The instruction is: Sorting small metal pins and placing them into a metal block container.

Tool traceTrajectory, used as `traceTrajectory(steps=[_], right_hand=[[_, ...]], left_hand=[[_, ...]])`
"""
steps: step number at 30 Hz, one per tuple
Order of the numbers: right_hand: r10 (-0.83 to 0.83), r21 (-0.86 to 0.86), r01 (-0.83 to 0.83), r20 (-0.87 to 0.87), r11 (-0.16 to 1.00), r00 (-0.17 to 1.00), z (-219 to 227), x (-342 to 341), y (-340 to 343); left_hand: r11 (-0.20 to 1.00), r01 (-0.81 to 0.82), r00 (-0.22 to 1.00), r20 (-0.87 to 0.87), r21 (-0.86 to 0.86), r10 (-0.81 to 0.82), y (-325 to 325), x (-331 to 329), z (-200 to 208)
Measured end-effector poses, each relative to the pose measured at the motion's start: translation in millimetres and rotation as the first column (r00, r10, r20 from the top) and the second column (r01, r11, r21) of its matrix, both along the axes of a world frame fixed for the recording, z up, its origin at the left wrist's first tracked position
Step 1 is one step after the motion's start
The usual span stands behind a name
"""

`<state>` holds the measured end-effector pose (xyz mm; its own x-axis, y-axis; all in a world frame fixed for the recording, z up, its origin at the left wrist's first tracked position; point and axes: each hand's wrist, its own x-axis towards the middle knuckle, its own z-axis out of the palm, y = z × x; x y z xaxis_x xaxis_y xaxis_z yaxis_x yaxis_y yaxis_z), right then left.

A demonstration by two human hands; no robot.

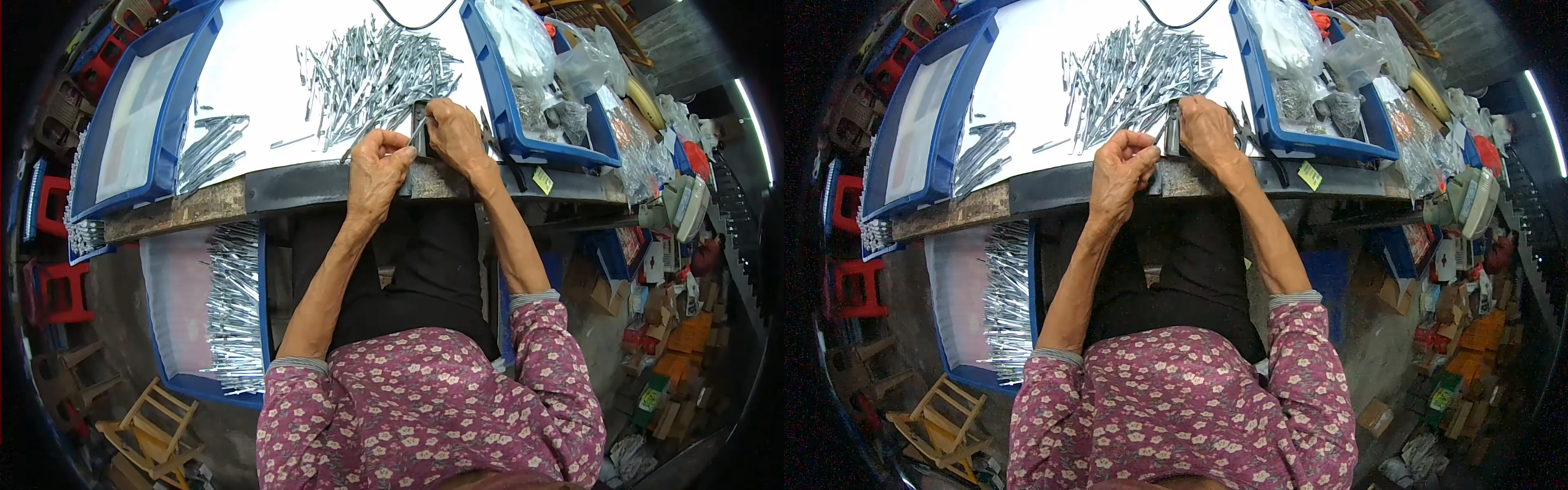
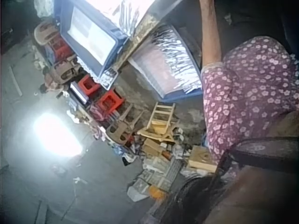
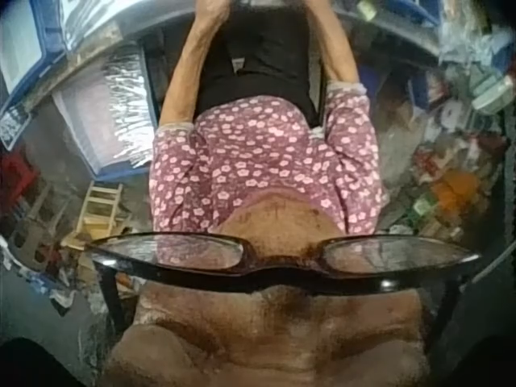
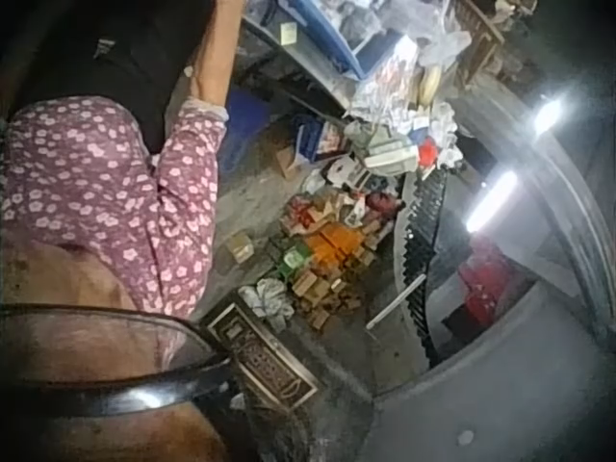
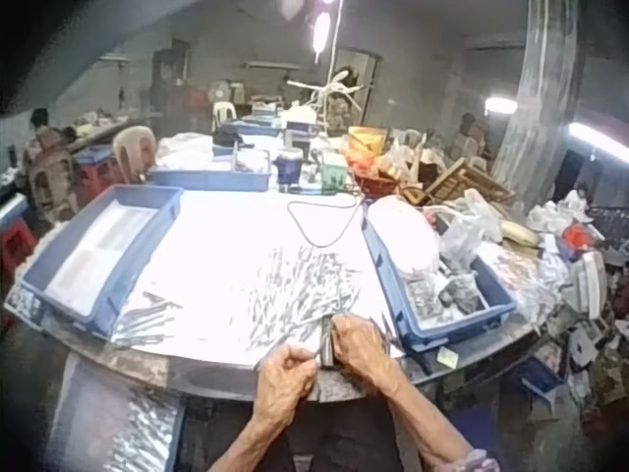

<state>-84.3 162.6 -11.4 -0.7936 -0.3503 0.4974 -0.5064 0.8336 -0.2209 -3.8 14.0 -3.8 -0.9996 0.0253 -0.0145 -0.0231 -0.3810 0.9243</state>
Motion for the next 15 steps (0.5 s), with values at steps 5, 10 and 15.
traceTrajectory(steps=[5, 10, 15], right_hand=[[0.069, 0.116, -0.088, 0.16, 0.989, 0.985, 7.5, -11.0, 2.7], [0.155, 0.05, -0.161, 0.109, 0.986, 0.982, 6.8, -6.1, 10.9], [0.198, 0.044, -0.199, 0.032, 0.979, 0.98, 3.3, -3.8, 11.7]], left_hand=[[0.996, -0.03, 0.999, -0.015, -0.08, 0.029, 1.0, 0.9, -3.3], [0.994, -0.069, 0.997, -0.024, -0.089, 0.067, 1.5, 3.7, -3.2], [0.988, -0.087, 0.996, -0.047, -0.128, 0.082, 2.2, 6.3, -2.8]])
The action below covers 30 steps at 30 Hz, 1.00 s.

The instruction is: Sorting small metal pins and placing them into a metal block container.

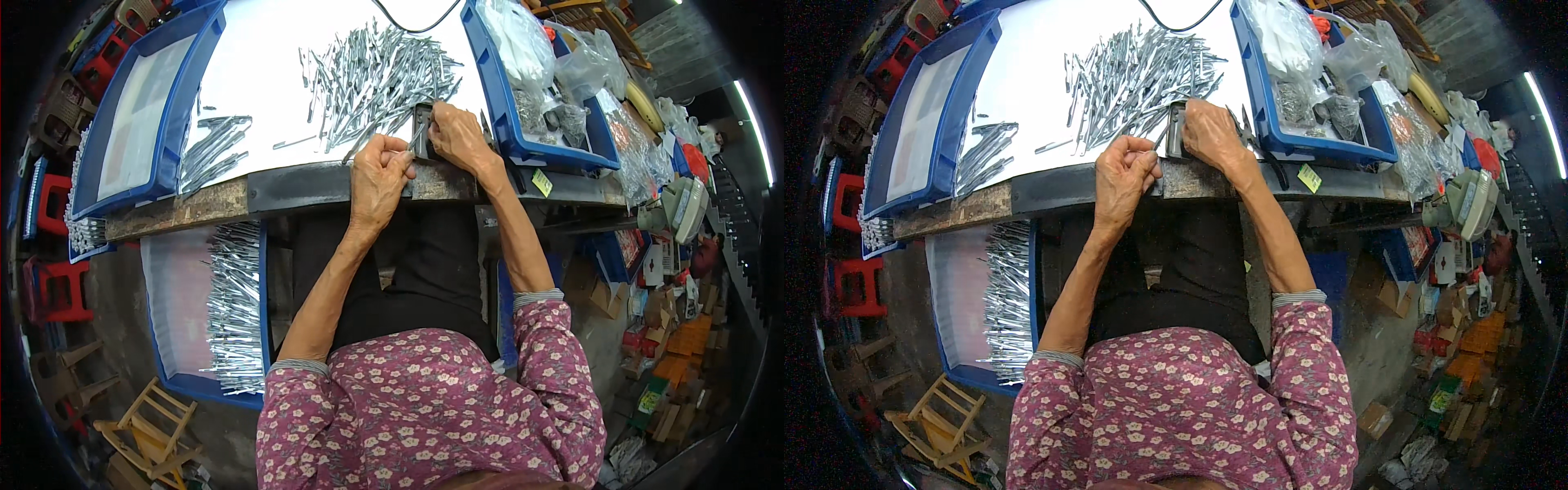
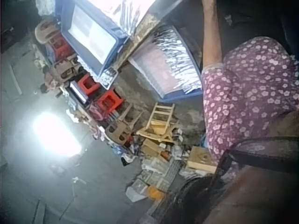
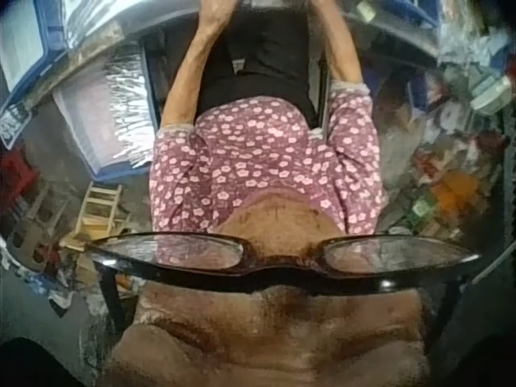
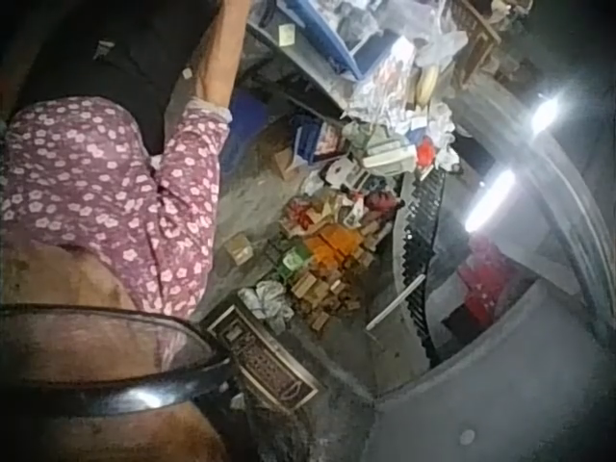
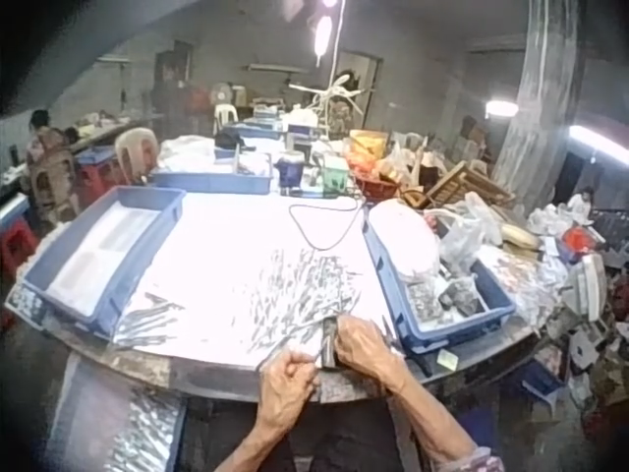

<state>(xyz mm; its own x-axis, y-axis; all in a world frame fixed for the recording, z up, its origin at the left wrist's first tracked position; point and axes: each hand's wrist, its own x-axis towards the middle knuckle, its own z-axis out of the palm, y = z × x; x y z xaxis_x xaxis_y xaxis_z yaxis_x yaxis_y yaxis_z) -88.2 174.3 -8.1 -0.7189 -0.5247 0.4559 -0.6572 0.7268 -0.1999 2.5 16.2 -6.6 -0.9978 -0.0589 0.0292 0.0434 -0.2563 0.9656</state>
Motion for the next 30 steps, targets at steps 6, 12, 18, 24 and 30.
traceTrajectory(steps=[6, 12, 18, 24, 30], right_hand=[[-0.08, 0.043, 0.082, -0.037, 0.996, 0.996, -1.5, 3.8, -6.1], [-0.127, -0.084, 0.121, -0.069, 0.989, 0.989, 6.6, 15.7, -7.4], [0.042, -0.51, 0.211, 0.439, 0.834, 0.898, 26.4, 56.6, -26.6], [0.196, -0.685, 0.259, 0.512, 0.681, 0.836, 19.3, 71.4, -38.3], [0.222, -0.76, 0.276, 0.48, 0.589, 0.849, 15.7, 74.8, -43.8]], left_hand=[[1.0, -0.004, 1.0, -0.01, 0.003, 0.004, -3.2, 3.3, 0.6], [0.997, 0.028, 1.0, -0.011, 0.067, -0.028, -4.7, 5.3, 2.0], [0.997, -0.005, 1.0, -0.009, 0.08, 0.005, -6.7, 5.4, 1.9], [0.988, 0.007, 1.0, 0.002, 0.153, -0.007, -8.0, 6.3, 3.5], [0.986, -0.025, 1.0, -0.01, 0.165, 0.027, -6.9, 5.9, 1.6]])
